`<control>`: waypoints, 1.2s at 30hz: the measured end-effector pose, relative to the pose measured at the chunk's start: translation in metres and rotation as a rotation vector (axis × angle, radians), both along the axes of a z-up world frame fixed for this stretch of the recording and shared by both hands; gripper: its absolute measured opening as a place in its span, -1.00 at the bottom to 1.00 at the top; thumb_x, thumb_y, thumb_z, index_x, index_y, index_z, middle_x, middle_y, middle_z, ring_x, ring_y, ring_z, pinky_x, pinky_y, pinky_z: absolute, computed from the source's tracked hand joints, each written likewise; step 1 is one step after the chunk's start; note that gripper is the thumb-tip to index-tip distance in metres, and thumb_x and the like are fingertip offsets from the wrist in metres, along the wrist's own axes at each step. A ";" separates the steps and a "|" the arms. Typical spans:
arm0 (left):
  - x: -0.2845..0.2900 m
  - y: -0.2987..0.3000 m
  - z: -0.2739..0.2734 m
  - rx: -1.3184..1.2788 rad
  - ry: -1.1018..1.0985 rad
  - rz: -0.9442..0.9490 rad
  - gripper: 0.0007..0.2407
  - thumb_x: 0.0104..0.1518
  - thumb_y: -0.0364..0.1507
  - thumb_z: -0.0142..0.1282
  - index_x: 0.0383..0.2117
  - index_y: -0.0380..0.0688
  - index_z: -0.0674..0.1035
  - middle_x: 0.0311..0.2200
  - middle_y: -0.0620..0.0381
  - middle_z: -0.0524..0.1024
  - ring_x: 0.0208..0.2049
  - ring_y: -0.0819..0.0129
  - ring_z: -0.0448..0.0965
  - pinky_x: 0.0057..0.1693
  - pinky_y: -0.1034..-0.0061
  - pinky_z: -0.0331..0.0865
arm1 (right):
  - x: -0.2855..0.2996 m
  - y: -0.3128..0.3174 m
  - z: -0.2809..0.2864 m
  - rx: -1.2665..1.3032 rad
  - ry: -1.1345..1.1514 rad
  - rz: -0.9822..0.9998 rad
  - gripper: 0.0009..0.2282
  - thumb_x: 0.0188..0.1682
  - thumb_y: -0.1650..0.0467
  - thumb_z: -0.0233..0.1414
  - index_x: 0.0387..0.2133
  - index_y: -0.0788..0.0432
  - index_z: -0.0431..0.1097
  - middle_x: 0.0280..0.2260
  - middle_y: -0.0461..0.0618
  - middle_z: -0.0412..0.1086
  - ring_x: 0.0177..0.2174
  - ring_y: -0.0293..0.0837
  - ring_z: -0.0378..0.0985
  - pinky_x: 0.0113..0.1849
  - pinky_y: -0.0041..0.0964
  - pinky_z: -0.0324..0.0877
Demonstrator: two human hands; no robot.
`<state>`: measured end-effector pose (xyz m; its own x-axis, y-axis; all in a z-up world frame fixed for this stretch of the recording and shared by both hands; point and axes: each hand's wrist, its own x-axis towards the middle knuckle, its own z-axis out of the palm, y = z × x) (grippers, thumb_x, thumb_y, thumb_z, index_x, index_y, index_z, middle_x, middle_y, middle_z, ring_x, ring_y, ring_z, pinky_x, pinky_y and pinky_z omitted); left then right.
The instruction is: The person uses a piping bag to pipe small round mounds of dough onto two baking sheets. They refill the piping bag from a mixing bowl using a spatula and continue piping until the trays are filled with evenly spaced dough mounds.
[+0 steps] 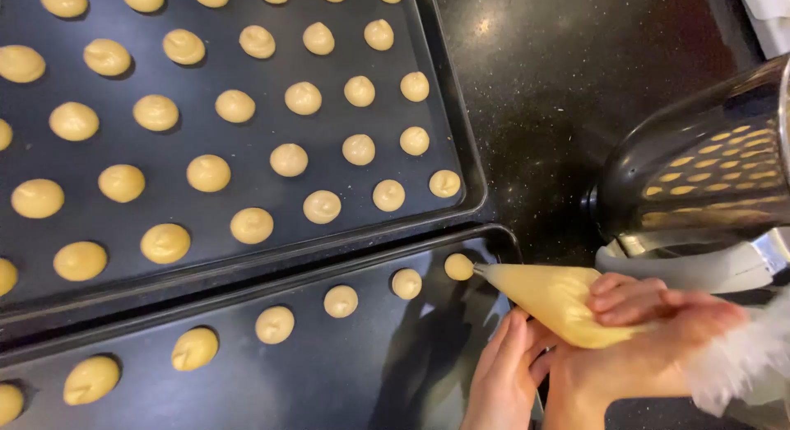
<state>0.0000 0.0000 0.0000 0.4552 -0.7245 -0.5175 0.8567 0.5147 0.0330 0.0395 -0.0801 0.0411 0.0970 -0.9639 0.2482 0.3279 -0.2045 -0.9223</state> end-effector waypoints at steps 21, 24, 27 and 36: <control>0.016 0.153 0.158 0.514 -0.831 0.452 -0.72 0.45 -0.23 0.08 -0.10 -0.19 0.70 -0.24 0.05 0.78 -0.20 0.30 0.78 0.07 0.39 0.61 | -0.030 0.042 0.147 -0.253 0.036 -0.033 -0.25 0.18 -0.02 0.28 0.40 0.32 0.33 -0.51 -0.08 0.27 -0.54 -0.24 0.41 -0.24 -0.25 0.62; 0.061 0.198 0.265 0.412 -1.446 0.058 -0.21 0.16 0.03 0.24 0.52 -0.04 0.32 0.56 0.14 0.39 0.56 0.24 0.43 0.59 0.24 0.24 | -0.043 0.125 0.220 -0.595 0.460 0.295 -0.27 -0.05 0.57 0.23 0.51 0.36 0.28 0.47 0.25 0.35 0.37 0.05 0.46 0.41 -0.11 0.36; 0.105 0.196 0.253 0.064 -1.747 0.100 -0.66 0.53 -0.27 0.13 0.35 -0.01 0.63 0.53 0.08 0.53 0.65 0.27 0.46 0.96 0.18 -0.21 | -0.044 0.181 0.202 -0.336 0.642 0.572 -0.66 -0.14 0.38 0.36 -0.06 0.16 0.60 -0.21 -0.15 0.62 -0.25 -0.32 0.50 -0.24 -0.28 0.56; 0.228 0.367 0.254 -0.271 -0.495 -0.164 -0.56 0.48 -0.02 0.00 -0.60 0.19 0.33 -0.68 0.55 0.12 -0.72 0.71 -0.12 -0.58 0.66 -0.21 | -0.002 0.424 0.240 0.549 0.141 1.565 -0.57 0.12 0.29 -0.05 -0.77 0.22 0.33 -0.78 0.18 0.26 -0.57 0.29 0.56 -0.05 0.33 0.58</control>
<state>0.2278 0.3673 0.2543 0.4661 -0.8828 -0.0582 0.8422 0.4226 0.3348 0.0374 0.3436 0.2808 0.9803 0.1168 -0.1590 -0.1972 0.5568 -0.8069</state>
